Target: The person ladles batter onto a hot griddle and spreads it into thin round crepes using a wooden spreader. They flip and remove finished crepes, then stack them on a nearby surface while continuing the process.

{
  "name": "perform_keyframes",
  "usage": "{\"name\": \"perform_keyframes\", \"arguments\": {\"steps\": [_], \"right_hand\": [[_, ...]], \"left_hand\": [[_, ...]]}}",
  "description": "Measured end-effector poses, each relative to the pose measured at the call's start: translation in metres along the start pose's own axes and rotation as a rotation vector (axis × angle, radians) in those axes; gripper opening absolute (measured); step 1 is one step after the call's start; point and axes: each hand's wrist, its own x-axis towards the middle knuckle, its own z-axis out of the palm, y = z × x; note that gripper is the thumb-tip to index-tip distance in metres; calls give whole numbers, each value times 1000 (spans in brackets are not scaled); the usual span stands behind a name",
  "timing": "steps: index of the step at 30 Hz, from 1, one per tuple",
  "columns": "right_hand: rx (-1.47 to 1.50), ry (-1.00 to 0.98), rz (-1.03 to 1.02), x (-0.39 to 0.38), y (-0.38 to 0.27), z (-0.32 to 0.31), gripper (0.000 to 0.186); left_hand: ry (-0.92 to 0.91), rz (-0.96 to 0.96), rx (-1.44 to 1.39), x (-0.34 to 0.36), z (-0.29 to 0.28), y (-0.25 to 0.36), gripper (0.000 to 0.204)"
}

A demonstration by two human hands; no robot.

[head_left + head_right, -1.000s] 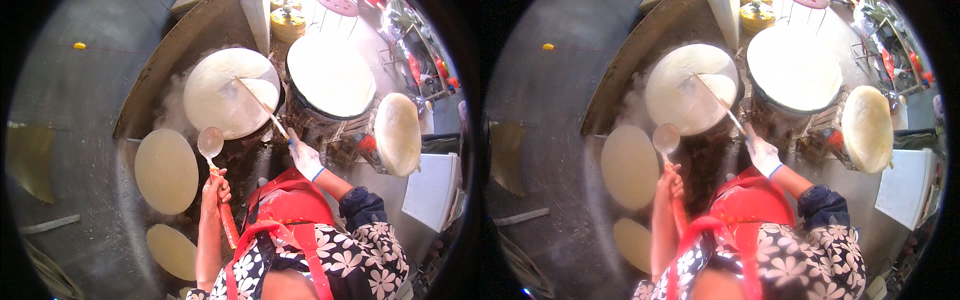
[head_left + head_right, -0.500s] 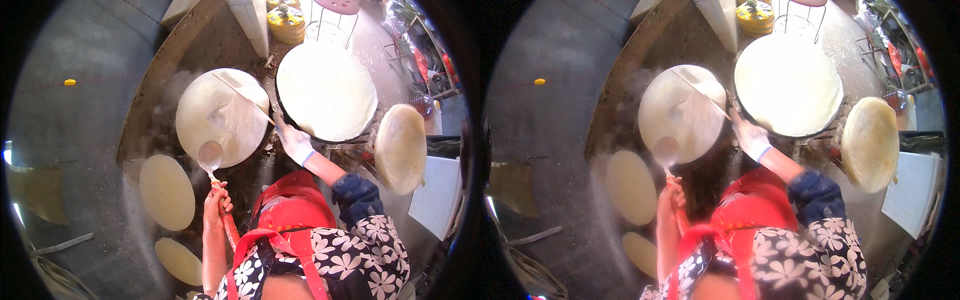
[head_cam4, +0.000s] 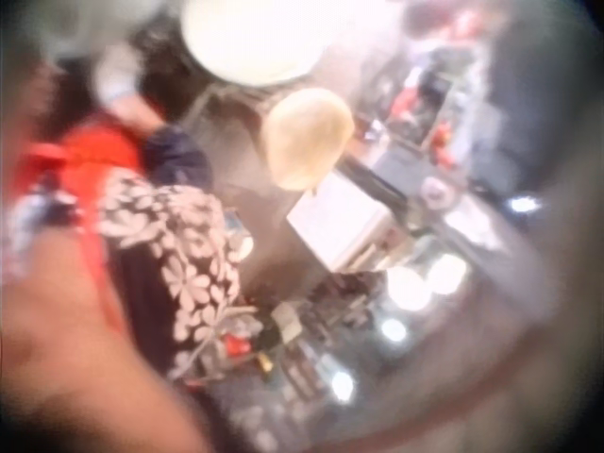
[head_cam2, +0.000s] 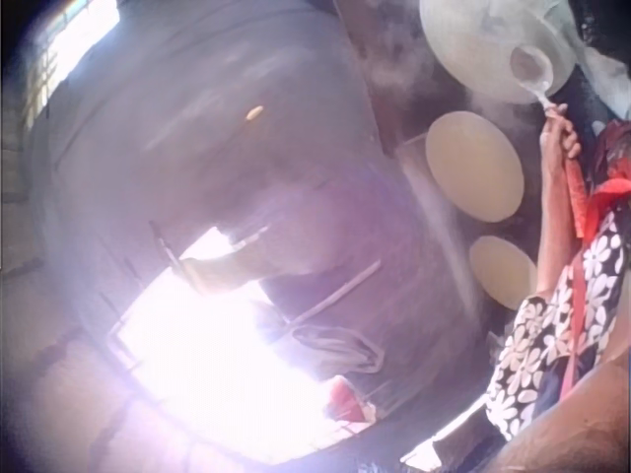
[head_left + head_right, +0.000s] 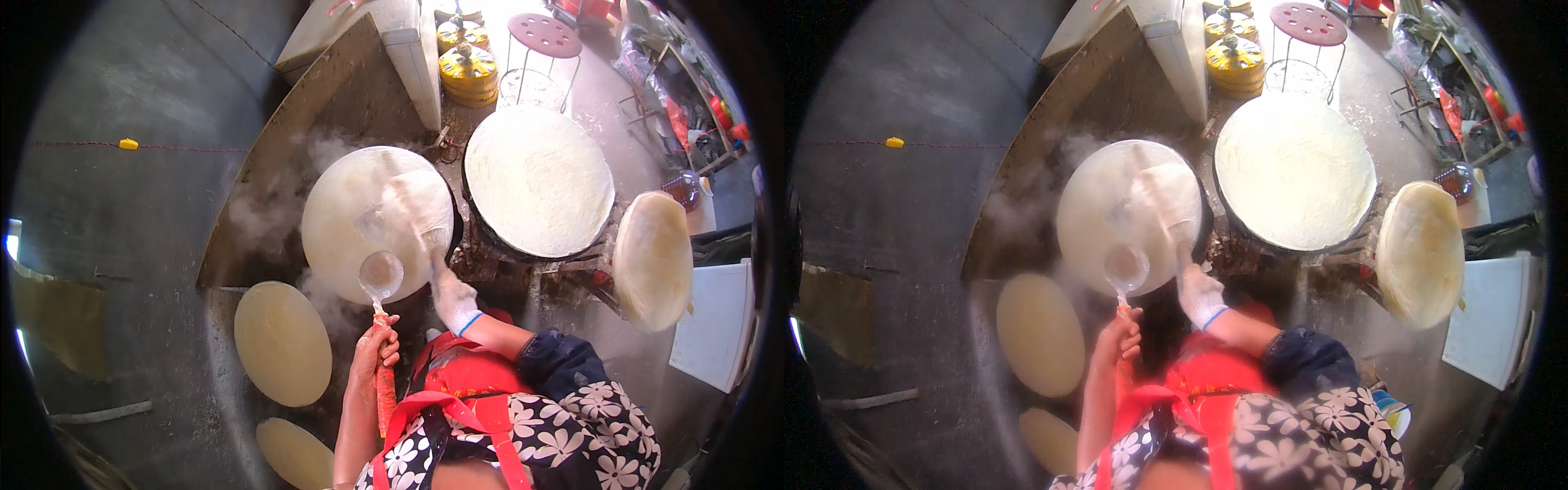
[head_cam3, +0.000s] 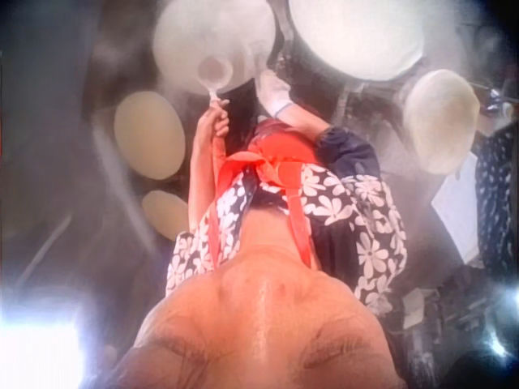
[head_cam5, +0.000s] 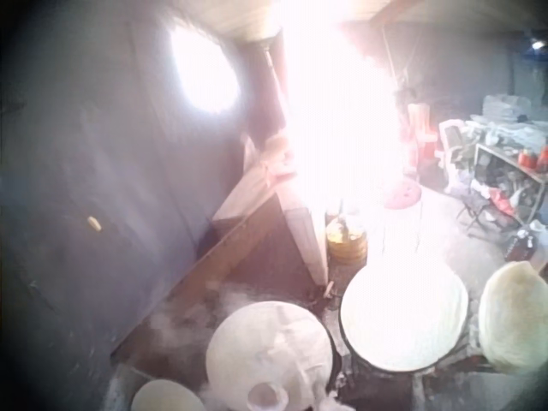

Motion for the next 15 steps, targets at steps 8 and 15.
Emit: {"name": "perform_keyframes", "arguments": {"steps": [8, 15], "right_hand": [[-85, 233, -5, 21, -1, -49, 61], [-187, 20, -51, -2, -30, -19, 57]], "left_hand": [[-41, -37, -25, -2, -39, -5, 36], [-119, -60, -73, 11, -60, -8, 33]]}}
